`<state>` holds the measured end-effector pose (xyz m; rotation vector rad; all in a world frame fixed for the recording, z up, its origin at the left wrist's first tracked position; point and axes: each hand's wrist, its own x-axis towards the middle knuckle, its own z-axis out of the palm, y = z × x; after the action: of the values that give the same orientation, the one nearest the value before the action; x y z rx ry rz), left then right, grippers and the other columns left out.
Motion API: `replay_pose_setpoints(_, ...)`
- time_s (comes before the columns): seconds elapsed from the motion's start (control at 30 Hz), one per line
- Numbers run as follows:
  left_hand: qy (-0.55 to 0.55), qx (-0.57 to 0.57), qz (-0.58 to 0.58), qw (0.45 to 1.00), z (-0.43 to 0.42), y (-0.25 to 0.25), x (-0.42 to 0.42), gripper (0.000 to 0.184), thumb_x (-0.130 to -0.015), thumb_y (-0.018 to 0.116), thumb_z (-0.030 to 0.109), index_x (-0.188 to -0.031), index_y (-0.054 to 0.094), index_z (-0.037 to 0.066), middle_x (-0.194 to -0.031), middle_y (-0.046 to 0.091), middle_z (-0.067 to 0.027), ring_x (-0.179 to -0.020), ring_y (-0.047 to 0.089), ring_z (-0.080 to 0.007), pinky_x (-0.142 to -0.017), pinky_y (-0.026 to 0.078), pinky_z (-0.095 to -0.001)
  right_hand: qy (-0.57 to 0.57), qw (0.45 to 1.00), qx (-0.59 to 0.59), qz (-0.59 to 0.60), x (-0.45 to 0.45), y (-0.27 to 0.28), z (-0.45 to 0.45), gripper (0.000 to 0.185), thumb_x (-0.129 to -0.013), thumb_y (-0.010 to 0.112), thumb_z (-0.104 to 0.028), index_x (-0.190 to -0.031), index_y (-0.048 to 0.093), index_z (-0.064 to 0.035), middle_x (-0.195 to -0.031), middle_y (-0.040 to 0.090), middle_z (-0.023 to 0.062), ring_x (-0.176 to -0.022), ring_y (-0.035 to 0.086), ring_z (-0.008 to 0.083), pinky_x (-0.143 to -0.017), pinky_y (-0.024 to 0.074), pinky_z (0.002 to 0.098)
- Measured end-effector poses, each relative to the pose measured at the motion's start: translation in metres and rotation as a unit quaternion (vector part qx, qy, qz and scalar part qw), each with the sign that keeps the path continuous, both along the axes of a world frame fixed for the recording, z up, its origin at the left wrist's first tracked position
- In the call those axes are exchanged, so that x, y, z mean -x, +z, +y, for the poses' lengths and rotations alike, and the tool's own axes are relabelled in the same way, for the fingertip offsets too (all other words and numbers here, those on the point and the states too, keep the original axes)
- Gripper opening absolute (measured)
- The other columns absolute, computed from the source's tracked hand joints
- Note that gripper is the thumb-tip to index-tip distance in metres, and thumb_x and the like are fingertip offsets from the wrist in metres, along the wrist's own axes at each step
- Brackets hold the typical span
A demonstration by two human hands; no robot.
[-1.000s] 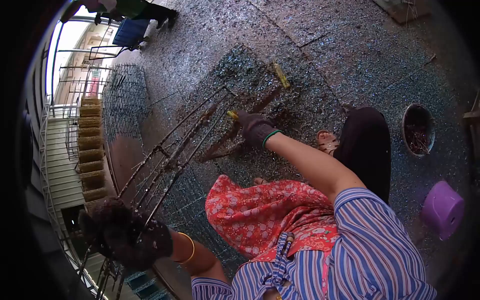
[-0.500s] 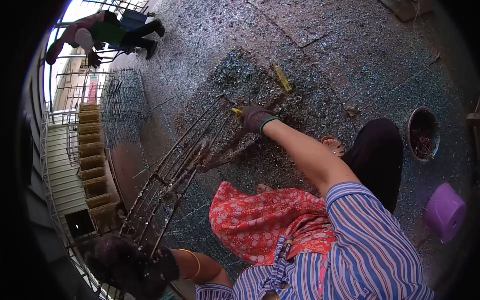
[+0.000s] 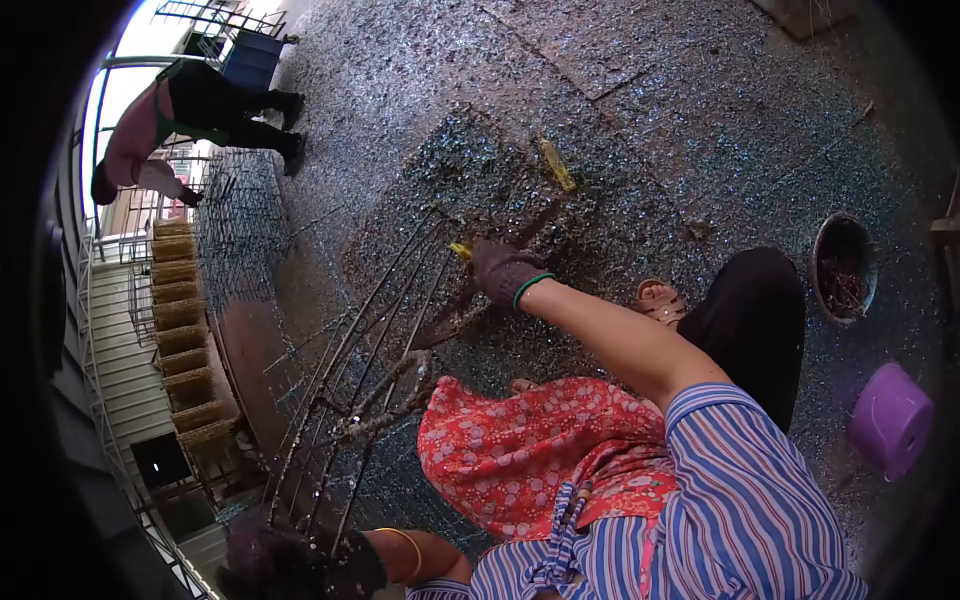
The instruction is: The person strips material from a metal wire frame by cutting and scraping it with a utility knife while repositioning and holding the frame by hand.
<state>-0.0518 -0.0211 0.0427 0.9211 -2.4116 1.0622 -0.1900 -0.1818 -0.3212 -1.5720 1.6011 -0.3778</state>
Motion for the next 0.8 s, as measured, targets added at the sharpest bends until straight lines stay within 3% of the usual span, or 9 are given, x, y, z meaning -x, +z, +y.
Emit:
replay_pose_setpoints(0.13,0.002,-0.010,0.006,1.000,-0.001,-0.004,0.010,0.031,-0.092,0.053,0.015,-0.118,0.057,-0.001,-0.119,0.057,-0.0201,-0.117,0.052,-0.0315,-0.095,0.047,-0.0414,0.001,1.000,-0.021,-0.011,0.014,0.011,0.000,0.021,-0.082,0.057,-0.016,-0.097,0.065,-0.0022,-0.097,0.066,0.0222,-0.093,0.065,0.0367,-0.076,0.0530,0.0449)
replay_pose_setpoints(0.23,-0.004,0.022,0.023,0.999,0.000,0.032,-0.044,0.030,-0.092,0.054,0.015,-0.117,0.058,-0.001,-0.119,0.057,-0.0195,-0.116,0.053,-0.0310,-0.094,0.047,-0.0413,-0.040,0.998,-0.043,-0.020,0.006,0.011,-0.002,0.019,-0.083,0.058,-0.013,-0.096,0.064,-0.0010,-0.100,0.065,0.0234,-0.096,0.064,0.0372,-0.077,0.0524,0.0448)
replay_pose_setpoints(0.3,-0.020,0.074,0.046,0.996,-0.002,0.046,-0.066,0.029,-0.092,0.054,0.015,-0.116,0.058,-0.001,-0.119,0.057,-0.0191,-0.116,0.053,-0.0307,-0.094,0.048,-0.0412,0.032,0.999,-0.030,0.025,0.009,0.016,-0.001,0.022,-0.083,0.058,-0.014,-0.100,0.062,-0.0008,-0.102,0.065,0.0240,-0.097,0.064,0.0374,-0.080,0.0517,0.0458)
replay_pose_setpoints(0.37,-0.038,0.109,0.066,0.991,-0.039,0.070,-0.083,0.029,-0.092,0.054,0.015,-0.115,0.059,0.000,-0.119,0.057,-0.0186,-0.115,0.054,-0.0305,-0.094,0.048,-0.0411,-0.026,0.999,-0.011,-0.033,-0.008,-0.040,0.003,0.032,-0.083,0.056,-0.022,-0.105,0.060,-0.0004,-0.101,0.064,0.0255,-0.095,0.063,0.0406,-0.080,0.0515,0.0477)
replay_pose_setpoints(0.43,-0.052,0.121,0.082,0.988,-0.006,0.035,-0.022,0.028,-0.092,0.054,0.015,-0.115,0.059,0.000,-0.119,0.057,-0.0182,-0.115,0.054,-0.0302,-0.093,0.048,-0.0411,0.026,0.998,-0.062,-0.010,0.025,0.027,0.037,0.036,-0.083,0.057,-0.023,-0.110,0.055,-0.0001,-0.100,0.064,0.0270,-0.096,0.063,0.0413,-0.082,0.0501,0.0489)
replay_pose_setpoints(0.47,-0.054,0.125,0.087,0.987,0.001,0.029,-0.037,0.028,-0.092,0.054,0.015,-0.115,0.059,0.000,-0.119,0.057,-0.0182,-0.115,0.054,-0.0302,-0.093,0.048,-0.0411,0.023,0.998,-0.057,-0.005,0.027,0.027,0.044,0.036,-0.083,0.057,-0.023,-0.110,0.055,-0.0001,-0.100,0.064,0.0270,-0.096,0.063,0.0413,-0.082,0.0501,0.0489)
replay_pose_setpoints(0.53,-0.160,0.046,0.239,0.957,0.015,0.017,-0.065,0.029,-0.091,0.054,0.015,-0.116,0.058,-0.001,-0.119,0.057,-0.0183,-0.115,0.054,-0.0277,-0.095,0.047,-0.0390,0.005,0.999,-0.039,-0.032,0.028,0.018,0.059,0.035,-0.083,0.058,-0.024,-0.108,0.055,0.0002,-0.099,0.063,0.0272,-0.096,0.062,0.0420,-0.083,0.0492,0.0494)
replay_pose_setpoints(0.67,-0.298,-0.169,0.506,0.792,0.043,0.006,-0.120,0.032,-0.091,0.053,0.014,-0.118,0.056,-0.003,-0.121,0.055,-0.0186,-0.116,0.053,-0.0226,-0.098,0.045,-0.0349,-0.052,0.992,0.057,-0.104,0.020,-0.007,0.084,0.027,-0.084,0.053,-0.016,-0.108,0.051,-0.0015,-0.096,0.062,0.0280,-0.092,0.061,0.0429,-0.077,0.0483,0.0503)
replay_pose_setpoints(0.8,-0.331,-0.340,0.733,0.487,0.066,0.007,-0.189,0.035,-0.090,0.052,0.014,-0.120,0.054,-0.004,-0.122,0.053,-0.0188,-0.117,0.052,-0.0176,-0.101,0.043,-0.0308,-0.064,0.981,0.142,-0.113,0.015,-0.004,0.091,0.017,-0.091,0.044,-0.012,-0.103,0.048,-0.0009,-0.090,0.062,0.0281,-0.086,0.063,0.0432,-0.069,0.0487,0.0515)
